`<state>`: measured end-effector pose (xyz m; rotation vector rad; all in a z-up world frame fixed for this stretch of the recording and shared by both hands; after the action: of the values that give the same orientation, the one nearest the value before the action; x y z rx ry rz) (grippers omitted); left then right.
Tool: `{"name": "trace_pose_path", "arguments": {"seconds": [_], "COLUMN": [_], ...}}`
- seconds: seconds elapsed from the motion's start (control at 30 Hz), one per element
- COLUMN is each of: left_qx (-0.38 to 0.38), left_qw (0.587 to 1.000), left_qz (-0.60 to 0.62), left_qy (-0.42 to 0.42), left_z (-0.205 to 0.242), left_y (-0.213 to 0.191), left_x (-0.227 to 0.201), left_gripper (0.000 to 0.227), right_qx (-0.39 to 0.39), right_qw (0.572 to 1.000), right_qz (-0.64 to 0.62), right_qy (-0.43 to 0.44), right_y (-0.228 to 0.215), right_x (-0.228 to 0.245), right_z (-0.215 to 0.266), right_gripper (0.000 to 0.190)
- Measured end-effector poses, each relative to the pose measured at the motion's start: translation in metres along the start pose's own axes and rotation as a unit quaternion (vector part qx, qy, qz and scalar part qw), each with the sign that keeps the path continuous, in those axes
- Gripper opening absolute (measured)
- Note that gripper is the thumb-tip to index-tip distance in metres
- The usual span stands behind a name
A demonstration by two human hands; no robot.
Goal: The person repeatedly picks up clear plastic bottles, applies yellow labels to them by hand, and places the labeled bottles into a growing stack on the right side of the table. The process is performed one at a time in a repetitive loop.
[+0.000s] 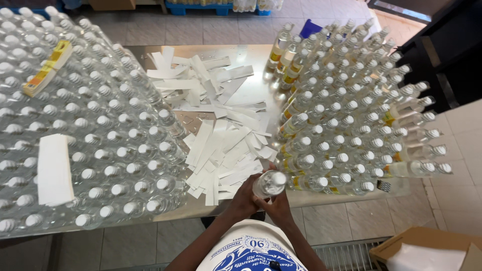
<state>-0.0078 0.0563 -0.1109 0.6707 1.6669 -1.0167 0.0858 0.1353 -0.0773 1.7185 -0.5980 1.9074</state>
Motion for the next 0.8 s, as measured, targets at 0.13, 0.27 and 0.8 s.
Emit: {"name": "trace_pose_path", "arguments": {"seconds": [0.13, 0.27, 0.8], "left_qx": [0.002, 0.186, 0.142], "left_qw": [0.999, 0.980, 0.950], "left_qz": [0.018, -0.018, -0.009], "left_qy": [0.034, 0.071, -0.280], "left_z": [0.001, 0.004, 0.057], "left_y": [0.038, 0.084, 0.023], "left_x": [0.052, 0.055, 0.126], "left_gripper": [0.076, 0.093, 0.067], "right_qx": [-0.120, -0.219, -0.434], "right_qw": [0.981, 0.961, 0.896], "right_qz": [0.153, 0.137, 0.090], "right_qy": [0.024, 0.095, -0.019], "right_y": [-0.043, -0.083, -0.168], "right_x": [-0.037, -0.068, -0.059], "right_z": [0.024, 0.056, 0.043], "right_gripper": [0.099, 0.090, 0.106]}}
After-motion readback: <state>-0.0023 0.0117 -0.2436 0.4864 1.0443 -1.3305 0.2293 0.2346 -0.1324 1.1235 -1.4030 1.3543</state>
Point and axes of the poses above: each hand's wrist, its own z-axis away from the middle knuckle, its own y-axis out of the palm, x = y × z, the point moved 8 cm from there along -z, towards the middle knuckle, and after that the axes turned 4 degrees about -z, right-handed, at the moved point
